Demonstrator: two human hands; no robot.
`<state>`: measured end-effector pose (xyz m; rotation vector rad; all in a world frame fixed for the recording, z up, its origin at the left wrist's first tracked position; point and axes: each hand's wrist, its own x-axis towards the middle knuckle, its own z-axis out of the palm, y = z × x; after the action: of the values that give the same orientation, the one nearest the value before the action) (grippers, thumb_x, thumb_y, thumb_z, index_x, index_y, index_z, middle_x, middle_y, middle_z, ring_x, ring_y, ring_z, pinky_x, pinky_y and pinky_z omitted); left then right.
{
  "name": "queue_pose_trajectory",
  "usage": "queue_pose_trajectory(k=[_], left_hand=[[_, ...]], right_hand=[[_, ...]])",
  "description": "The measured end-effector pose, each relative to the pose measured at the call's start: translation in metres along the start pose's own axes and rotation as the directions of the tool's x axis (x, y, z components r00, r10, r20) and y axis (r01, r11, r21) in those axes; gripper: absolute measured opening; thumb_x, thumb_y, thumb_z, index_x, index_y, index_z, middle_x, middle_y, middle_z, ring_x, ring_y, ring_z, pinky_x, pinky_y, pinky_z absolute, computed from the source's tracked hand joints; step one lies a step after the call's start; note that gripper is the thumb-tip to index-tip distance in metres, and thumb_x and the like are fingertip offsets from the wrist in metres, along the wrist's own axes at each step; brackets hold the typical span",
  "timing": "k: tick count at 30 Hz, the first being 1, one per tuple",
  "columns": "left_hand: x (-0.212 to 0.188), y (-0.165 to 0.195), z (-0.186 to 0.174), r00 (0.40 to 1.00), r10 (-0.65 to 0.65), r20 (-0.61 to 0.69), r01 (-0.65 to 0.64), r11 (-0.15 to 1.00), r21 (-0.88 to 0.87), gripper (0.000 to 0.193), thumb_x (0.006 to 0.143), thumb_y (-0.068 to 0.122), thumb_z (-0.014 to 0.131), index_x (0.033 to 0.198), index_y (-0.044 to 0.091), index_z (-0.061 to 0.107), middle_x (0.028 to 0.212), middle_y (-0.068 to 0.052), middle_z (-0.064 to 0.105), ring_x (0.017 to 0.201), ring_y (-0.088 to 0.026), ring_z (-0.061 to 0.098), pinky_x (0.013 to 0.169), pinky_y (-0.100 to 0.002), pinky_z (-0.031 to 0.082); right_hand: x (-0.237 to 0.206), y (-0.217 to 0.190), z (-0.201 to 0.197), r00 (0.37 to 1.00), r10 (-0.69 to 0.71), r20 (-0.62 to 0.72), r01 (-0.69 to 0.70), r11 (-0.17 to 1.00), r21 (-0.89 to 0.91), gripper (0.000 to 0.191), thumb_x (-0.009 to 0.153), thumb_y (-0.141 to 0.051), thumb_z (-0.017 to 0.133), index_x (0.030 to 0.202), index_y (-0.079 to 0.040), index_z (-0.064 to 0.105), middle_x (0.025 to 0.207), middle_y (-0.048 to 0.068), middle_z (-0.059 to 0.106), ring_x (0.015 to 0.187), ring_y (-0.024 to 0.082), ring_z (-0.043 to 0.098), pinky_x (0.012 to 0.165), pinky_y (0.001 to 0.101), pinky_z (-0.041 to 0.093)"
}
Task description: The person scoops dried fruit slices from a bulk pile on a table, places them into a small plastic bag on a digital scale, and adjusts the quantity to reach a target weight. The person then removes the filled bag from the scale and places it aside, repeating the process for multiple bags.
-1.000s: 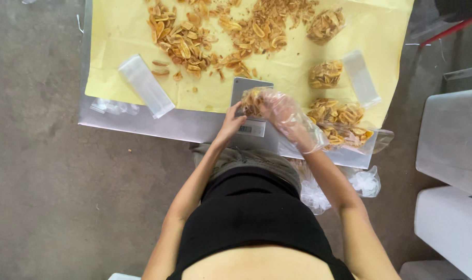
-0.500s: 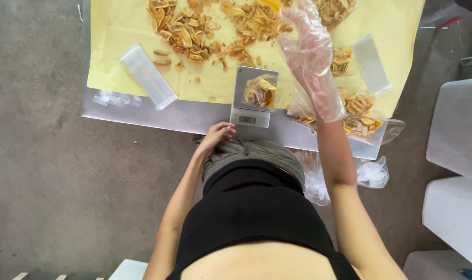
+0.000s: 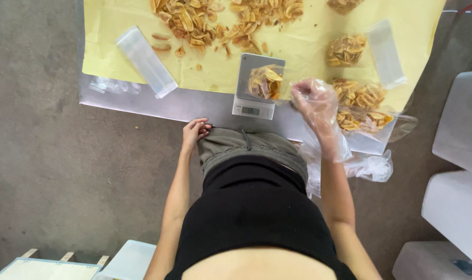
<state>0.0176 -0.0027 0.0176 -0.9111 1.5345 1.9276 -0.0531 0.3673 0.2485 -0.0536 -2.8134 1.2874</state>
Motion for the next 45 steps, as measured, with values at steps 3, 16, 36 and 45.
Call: queue_pose_trajectory(k=[3,16,36,45], left_hand=[[0.001,0.005,-0.005,0.999,-0.003,0.037,-0.001,0.994,0.110,0.025,0.103,0.016,0.055,0.114,0.006,0.074,0.090,-0.006,0.077,0.069,-0.005,0.062,0.068,-0.024,0.058],[-0.001,0.002,0.000,0.999,0.031,-0.032,-0.026,0.987,0.158,0.027,0.102,0.024,0.054,0.108,0.008,0.076,0.087,-0.005,0.078,0.067,-0.004,0.060,0.064,-0.021,0.055],[-0.004,0.011,0.000,0.991,0.082,-0.103,-0.028,0.893,0.448,0.028,0.092,0.037,0.068,0.103,0.013,0.077,0.083,0.000,0.079,0.078,-0.007,0.074,0.065,-0.028,0.054],[0.003,0.023,0.010,0.955,0.156,-0.254,0.014,0.827,0.562,0.034,0.092,0.041,0.069,0.088,0.011,0.083,0.071,-0.004,0.080,0.072,-0.010,0.074,0.070,-0.025,0.054]], right_hand=[[-0.005,-0.011,-0.006,0.999,0.032,-0.006,-0.031,0.992,0.120,0.010,0.095,-0.010,0.076,0.101,-0.002,0.074,0.094,0.013,0.074,0.086,0.021,0.074,0.079,0.0333,0.058],[0.015,-0.036,0.000,0.995,-0.087,-0.044,0.089,0.995,0.039,0.007,0.093,-0.006,0.078,0.099,-0.003,0.074,0.094,0.013,0.074,0.086,0.026,0.074,0.078,0.0339,0.058],[0.194,0.000,0.098,0.830,-0.034,0.557,0.382,0.762,-0.523,0.063,0.081,-0.019,0.079,0.140,-0.017,0.056,0.148,0.021,0.043,0.119,0.038,0.055,0.091,0.0446,0.053],[0.220,0.025,0.153,0.677,-0.296,0.674,0.696,0.556,-0.455,0.042,0.096,-0.003,0.050,0.136,-0.014,0.061,0.151,0.019,0.053,0.138,0.037,0.051,0.108,0.0474,0.049]])
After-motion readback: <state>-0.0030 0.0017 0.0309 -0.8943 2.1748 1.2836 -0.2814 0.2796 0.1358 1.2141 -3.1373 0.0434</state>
